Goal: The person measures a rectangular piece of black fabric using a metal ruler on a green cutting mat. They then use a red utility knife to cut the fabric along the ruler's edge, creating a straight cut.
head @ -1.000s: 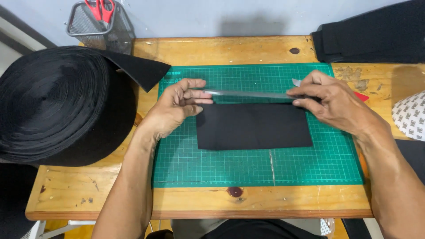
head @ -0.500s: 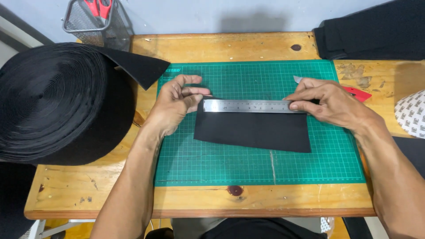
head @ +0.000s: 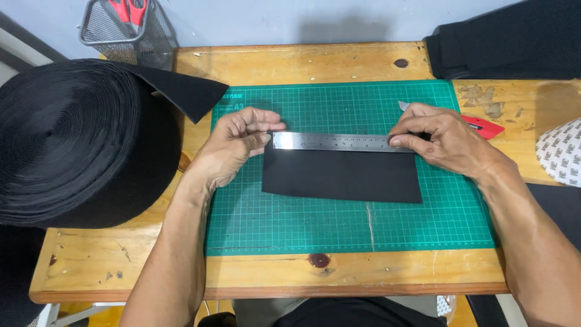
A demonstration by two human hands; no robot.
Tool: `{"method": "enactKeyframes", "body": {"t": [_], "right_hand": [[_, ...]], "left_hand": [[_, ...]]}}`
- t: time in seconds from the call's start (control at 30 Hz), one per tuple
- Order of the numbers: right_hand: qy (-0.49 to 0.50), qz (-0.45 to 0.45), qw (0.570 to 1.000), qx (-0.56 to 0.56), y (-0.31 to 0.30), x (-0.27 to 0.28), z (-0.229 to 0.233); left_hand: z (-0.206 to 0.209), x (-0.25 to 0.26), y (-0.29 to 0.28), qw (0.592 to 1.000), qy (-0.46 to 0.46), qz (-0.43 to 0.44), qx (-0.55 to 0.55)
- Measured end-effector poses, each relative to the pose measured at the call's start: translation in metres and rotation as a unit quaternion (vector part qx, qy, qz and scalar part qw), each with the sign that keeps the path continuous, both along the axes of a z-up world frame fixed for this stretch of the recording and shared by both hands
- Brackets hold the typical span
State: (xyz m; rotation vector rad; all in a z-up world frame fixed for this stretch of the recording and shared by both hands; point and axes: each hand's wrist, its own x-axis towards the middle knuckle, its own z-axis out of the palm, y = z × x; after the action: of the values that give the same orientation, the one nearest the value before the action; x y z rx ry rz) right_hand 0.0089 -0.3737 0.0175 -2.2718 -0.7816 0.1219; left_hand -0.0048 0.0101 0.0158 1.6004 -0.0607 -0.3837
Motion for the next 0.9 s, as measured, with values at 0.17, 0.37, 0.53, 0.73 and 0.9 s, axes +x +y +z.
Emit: {"method": "enactKeyframes", "body": {"t": [0.17,0.37,0.53,0.73,0.9], "right_hand": [[-0.012,-0.001,1.000,0.010,-0.006,0.002,-0.008],[-0.115,0.022,0.993,0.002,0.000,-0.004,0.000],[-0.237,-0.037,0.965,-0.104,-0.007,-0.008,-0.009],[-0.306,-0.001,0.938,-0.161,-0.017,0.001,-0.022],[-0.310,-0.004,0.937,-0.159,-0.010,-0.002,-0.023]], "left_hand": [[-0.006,0.002,0.001,1.000,-0.001,-0.003,-0.014],[-0.012,0.004,0.001,1.000,-0.009,0.011,-0.013],[-0.012,0.003,-0.001,1.000,-0.010,0.015,0.011],[-0.013,0.006,-0.003,0.999,-0.005,0.044,0.003],[-0.019,0.008,-0.004,0.998,0.006,0.068,0.001]]}}
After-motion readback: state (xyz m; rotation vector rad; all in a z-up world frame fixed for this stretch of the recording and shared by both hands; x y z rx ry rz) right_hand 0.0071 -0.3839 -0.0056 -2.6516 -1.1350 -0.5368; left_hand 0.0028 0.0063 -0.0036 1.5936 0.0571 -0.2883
